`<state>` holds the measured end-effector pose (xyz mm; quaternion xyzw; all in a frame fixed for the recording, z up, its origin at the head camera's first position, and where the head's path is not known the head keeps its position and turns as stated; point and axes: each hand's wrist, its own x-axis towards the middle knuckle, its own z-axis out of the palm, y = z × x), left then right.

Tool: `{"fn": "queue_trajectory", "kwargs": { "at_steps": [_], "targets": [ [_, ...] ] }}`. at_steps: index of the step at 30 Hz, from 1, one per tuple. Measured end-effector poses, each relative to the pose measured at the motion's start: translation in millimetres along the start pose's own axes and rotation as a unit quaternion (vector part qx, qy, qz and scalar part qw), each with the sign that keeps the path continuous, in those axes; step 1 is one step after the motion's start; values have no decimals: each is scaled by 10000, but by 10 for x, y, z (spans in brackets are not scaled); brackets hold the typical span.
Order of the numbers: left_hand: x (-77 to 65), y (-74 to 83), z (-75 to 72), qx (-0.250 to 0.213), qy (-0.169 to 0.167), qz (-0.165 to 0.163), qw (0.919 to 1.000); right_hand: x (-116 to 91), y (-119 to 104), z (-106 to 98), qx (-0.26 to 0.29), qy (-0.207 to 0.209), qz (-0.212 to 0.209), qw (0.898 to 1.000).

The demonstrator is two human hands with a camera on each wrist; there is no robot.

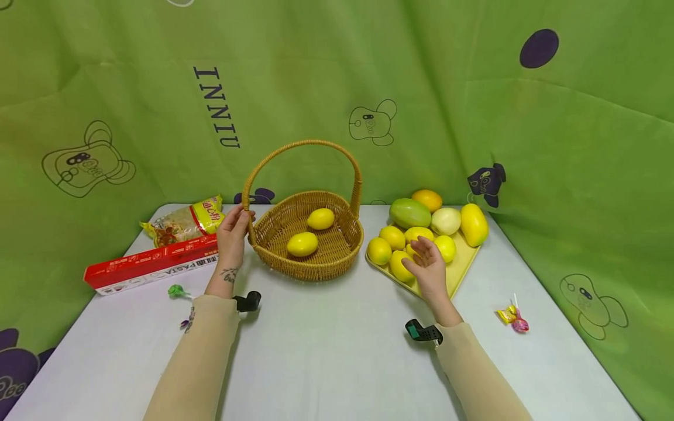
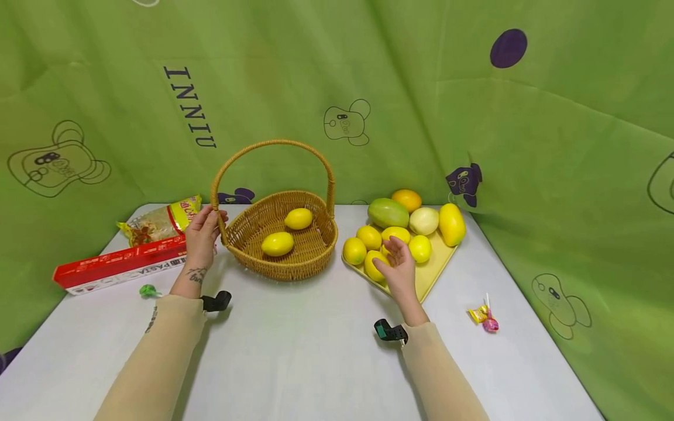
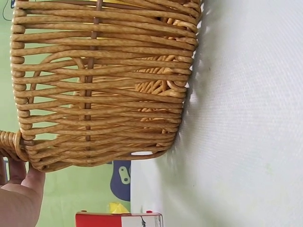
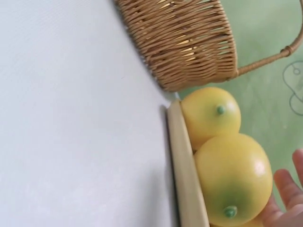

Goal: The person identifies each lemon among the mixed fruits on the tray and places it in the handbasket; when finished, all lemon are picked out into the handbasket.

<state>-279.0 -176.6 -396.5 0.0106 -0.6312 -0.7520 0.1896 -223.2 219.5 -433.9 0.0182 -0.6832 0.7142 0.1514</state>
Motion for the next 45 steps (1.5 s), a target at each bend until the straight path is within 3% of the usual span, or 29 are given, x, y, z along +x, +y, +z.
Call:
{"fn": "queue_trajectory", "kwargs": {
  "at_steps": [10, 18, 28, 38, 45],
  "targets": [
    [-9, 9, 24, 272, 52, -52, 9996, -6, 56, -45, -803, -501, 245, 9952],
    [-6, 13, 27, 200, 130, -106, 9997, 38, 38, -51, -1312, -857, 402, 9868],
    [6, -4, 27, 199, 137, -172, 9996, 43, 104, 7, -1881, -604, 740, 9775],
    [9, 2, 25, 124, 175, -128, 9997, 59, 127, 51, -1917, -435, 1040, 9750],
    [12, -7, 27, 181, 150, -137, 9996, 57, -1, -9, -1566, -354, 1137, 9804]
  ]
}}
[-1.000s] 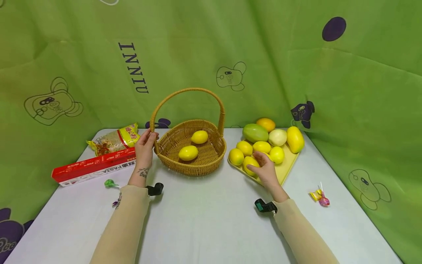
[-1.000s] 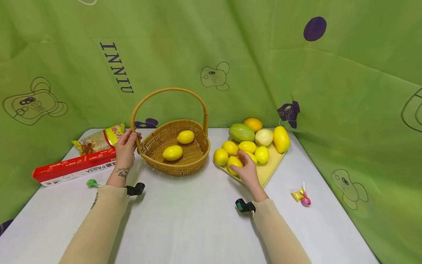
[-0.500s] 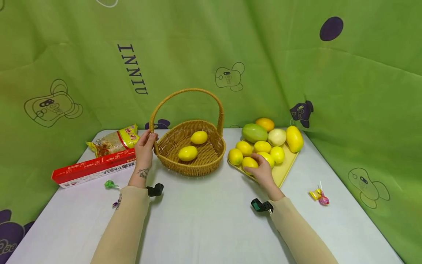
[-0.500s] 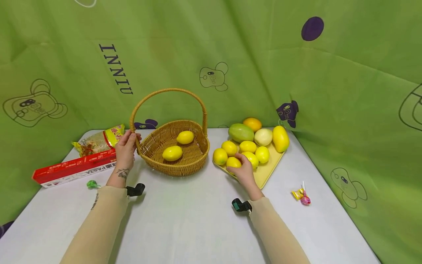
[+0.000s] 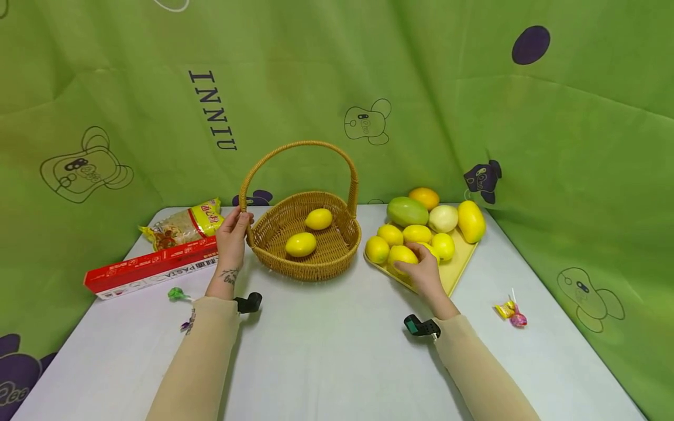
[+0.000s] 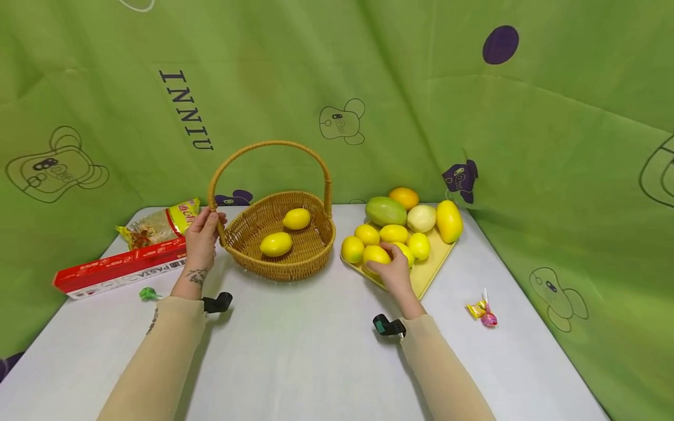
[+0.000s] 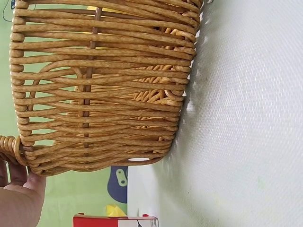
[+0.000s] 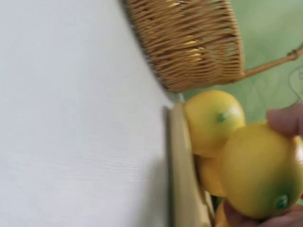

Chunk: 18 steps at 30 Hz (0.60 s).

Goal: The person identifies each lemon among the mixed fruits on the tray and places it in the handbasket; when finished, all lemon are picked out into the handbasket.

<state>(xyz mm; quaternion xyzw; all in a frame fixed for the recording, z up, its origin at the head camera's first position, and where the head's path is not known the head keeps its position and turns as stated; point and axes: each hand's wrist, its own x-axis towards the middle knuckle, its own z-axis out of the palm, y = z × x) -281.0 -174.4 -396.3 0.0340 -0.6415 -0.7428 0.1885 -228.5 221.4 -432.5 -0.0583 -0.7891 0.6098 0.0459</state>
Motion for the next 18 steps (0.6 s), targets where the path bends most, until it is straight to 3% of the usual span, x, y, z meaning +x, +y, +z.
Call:
{"fn": "queue_trajectory", "kwargs": {
  "at_steps": [4, 8, 14, 18],
  "targets": [
    [-1, 9, 0, 43, 1, -31, 10000, 13, -102, -67, 350, -193, -181, 9990],
    [-7, 23, -2, 81, -15, -79, 9999, 41, -223, -70, 792, -739, -482, 9929],
    [-2, 26, -2, 135, -98, -72, 9998, 107, -428, 117, 1656, -1726, -828, 9674],
    [2, 19, -2, 158, -140, -24, 9998, 163, -556, 349, 1832, -2295, -968, 9510]
  ]
}}
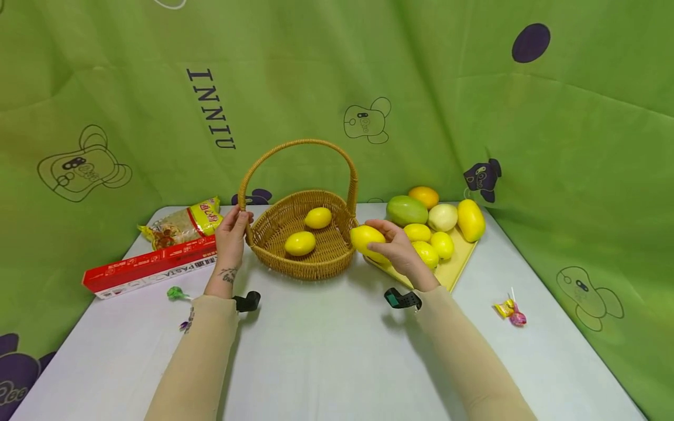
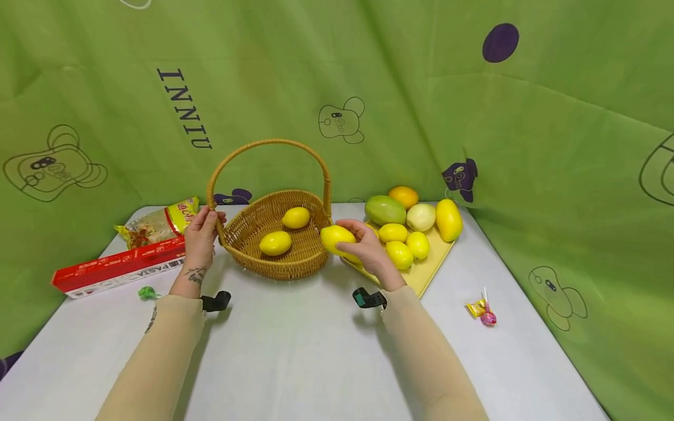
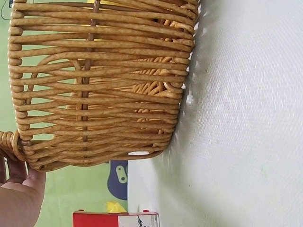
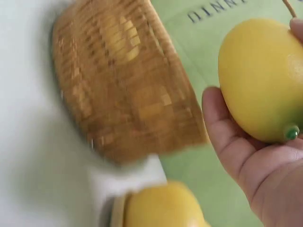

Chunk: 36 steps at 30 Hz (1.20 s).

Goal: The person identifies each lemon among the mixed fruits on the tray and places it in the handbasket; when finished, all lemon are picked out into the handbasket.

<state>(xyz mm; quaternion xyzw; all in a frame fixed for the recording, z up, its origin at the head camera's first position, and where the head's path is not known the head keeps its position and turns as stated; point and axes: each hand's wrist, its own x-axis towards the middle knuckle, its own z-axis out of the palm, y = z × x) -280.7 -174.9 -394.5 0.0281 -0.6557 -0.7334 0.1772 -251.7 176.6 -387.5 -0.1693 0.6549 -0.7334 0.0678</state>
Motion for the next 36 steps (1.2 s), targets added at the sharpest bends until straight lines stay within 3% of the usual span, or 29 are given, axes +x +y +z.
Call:
{"fn": "queue_trajectory", "kwargs": {
  "at_steps": [4, 9, 18, 26, 36],
  "targets": [
    [2, -4, -2, 95, -49, 53, 9999, 185, 19, 218, 25, -442, 63, 9990],
    [0, -4, -5, 162, -85, 65, 9998, 385, 37, 511, -370, -847, 45, 9957],
    [12, -26, 7, 97, -79, 107, 9999, 561, 42, 870, -931, -1064, 214, 9897],
    [14, -34, 11, 53, -38, 163, 9998, 587, 94, 894, -1006, -908, 156, 9907],
    [10, -37, -4, -18, 41, 221, 9997, 446, -3, 672, -566, -273, -205, 9978]
  ]
}}
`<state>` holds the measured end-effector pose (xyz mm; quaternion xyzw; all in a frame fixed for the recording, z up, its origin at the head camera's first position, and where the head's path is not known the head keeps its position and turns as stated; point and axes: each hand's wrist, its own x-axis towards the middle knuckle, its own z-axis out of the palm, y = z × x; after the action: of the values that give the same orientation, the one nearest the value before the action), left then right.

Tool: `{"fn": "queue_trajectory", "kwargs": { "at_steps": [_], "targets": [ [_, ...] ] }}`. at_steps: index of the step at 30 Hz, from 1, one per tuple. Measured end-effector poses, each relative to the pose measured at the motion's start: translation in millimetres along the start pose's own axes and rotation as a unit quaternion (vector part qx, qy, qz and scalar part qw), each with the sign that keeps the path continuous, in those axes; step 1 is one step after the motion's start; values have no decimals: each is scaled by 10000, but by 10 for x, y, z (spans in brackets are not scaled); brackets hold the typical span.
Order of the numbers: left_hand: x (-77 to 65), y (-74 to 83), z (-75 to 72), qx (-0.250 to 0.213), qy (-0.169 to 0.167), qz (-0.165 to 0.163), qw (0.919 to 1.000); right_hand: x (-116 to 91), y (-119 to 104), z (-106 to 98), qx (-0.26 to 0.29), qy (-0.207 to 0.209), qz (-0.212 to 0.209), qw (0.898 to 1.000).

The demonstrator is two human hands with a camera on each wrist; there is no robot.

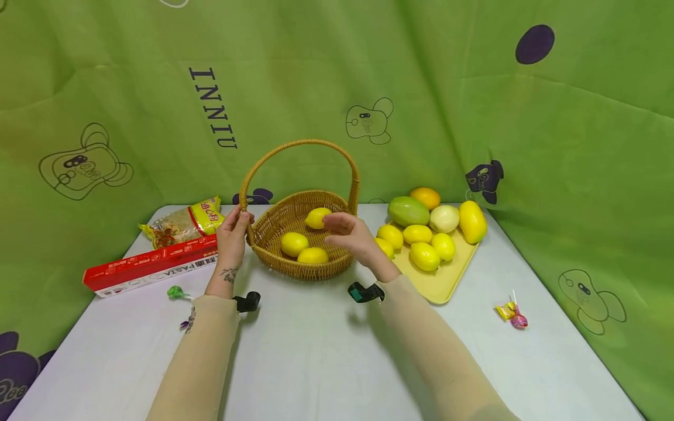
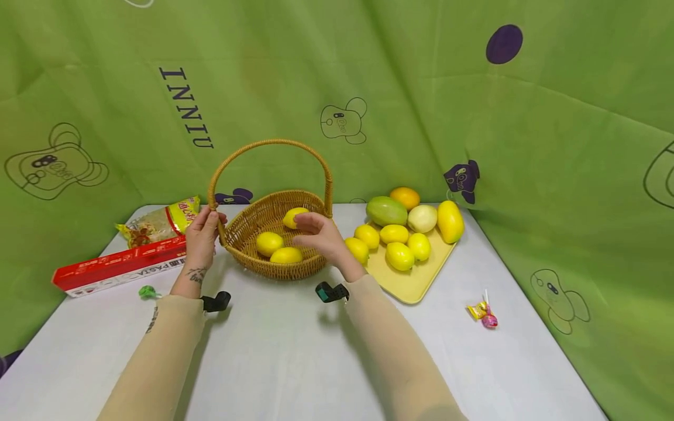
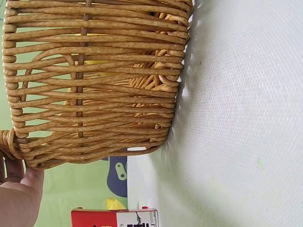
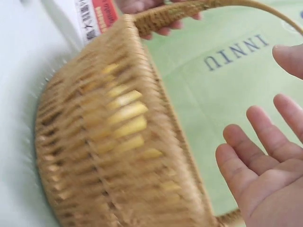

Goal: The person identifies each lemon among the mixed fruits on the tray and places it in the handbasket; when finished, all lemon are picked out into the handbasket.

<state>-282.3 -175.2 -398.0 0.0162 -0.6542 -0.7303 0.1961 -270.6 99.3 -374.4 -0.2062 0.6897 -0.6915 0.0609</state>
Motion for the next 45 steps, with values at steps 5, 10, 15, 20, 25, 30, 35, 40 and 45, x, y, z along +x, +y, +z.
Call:
{"fn": "queue_trajectory", "kwargs": {
  "at_steps": [5, 10, 15, 20, 25, 30, 35, 40, 45],
  "targets": [
    [-3, 9, 0, 51, -2, -29, 10000, -154, -114, -240, 272, 414, -149, 9987],
    [-2, 15, -19, 157, -43, -61, 9998, -319, -123, -571, 271, 894, -361, 9950],
    [-8, 27, -19, 256, -60, -79, 9996, -507, -58, -868, 486, 1520, -401, 9864],
    [-7, 31, -23, 172, -49, -115, 9998, -664, 65, -1110, 424, 2053, -252, 9775],
    [-5, 26, -21, 148, -76, -77, 9998, -788, 164, -1284, 262, 2438, -133, 9694],
    [2, 9, -7, 99, -67, -36, 9999, -876, 231, -1393, 149, 2929, 169, 9559],
    [2, 7, -8, 98, -85, -63, 9999, -927, 294, -1433, -204, 3192, 675, 9451],
    [-10, 17, -15, 125, -118, -102, 9998, -927, 364, -1421, -378, 3283, 855, 9399],
    [-21, 20, -12, 88, -93, -109, 9999, -912, 411, -1403, -471, 3288, 839, 9395]
  ]
}}
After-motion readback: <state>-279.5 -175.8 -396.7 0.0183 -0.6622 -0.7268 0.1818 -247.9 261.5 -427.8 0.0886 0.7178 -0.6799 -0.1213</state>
